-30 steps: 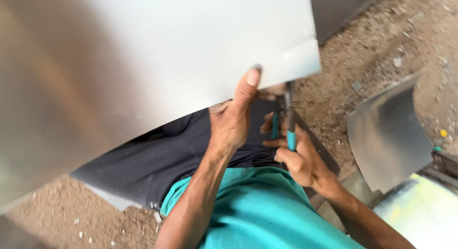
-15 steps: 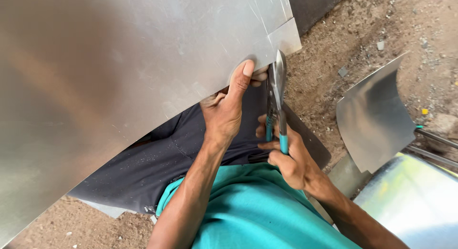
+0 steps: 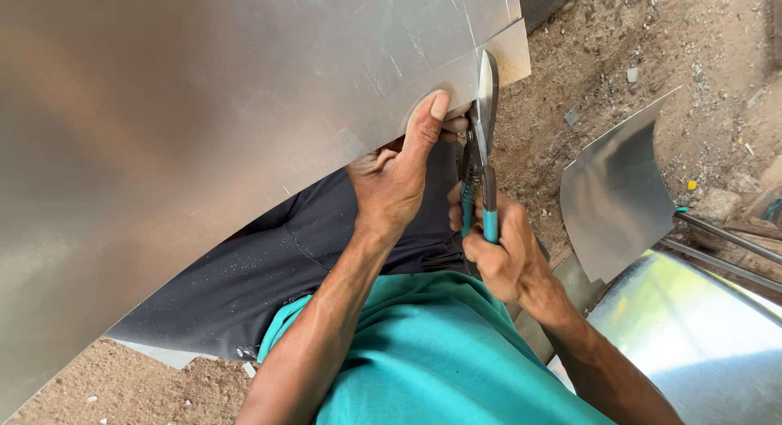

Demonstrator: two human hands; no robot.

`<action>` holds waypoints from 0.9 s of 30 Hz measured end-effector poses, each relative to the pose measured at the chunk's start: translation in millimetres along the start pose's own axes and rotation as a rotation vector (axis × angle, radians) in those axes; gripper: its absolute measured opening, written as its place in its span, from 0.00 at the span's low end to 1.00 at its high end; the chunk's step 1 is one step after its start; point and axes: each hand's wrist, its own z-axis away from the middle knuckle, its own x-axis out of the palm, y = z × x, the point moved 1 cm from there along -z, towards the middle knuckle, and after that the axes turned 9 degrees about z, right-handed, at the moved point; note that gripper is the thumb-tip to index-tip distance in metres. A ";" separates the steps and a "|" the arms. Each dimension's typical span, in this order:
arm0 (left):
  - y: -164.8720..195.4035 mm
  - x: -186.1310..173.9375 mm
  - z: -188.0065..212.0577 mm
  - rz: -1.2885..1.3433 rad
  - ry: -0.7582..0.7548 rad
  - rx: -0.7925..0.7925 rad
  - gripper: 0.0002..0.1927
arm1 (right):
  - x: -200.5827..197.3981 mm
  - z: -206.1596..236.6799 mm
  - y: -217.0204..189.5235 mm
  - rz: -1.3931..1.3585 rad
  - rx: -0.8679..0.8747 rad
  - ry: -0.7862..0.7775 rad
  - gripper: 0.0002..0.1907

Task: The person sits on the ground and uses tin snips to cut small rectangular pieces from a large metal sheet. The person repeatedly repositions the sheet and cuts along its edges, dropping the cut pieces onto the ground.

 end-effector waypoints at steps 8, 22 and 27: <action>15.9 6.3 2.6 0.106 0.012 0.007 0.09 | -4.4 -6.3 3.3 0.190 -0.098 0.093 0.08; 31.1 38.4 9.1 0.581 0.187 -0.121 0.15 | 49.2 2.3 66.5 0.419 0.035 -0.100 0.19; 12.2 -12.7 4.9 0.277 0.021 -0.055 0.19 | 42.7 0.6 34.9 0.683 -0.209 -0.297 0.27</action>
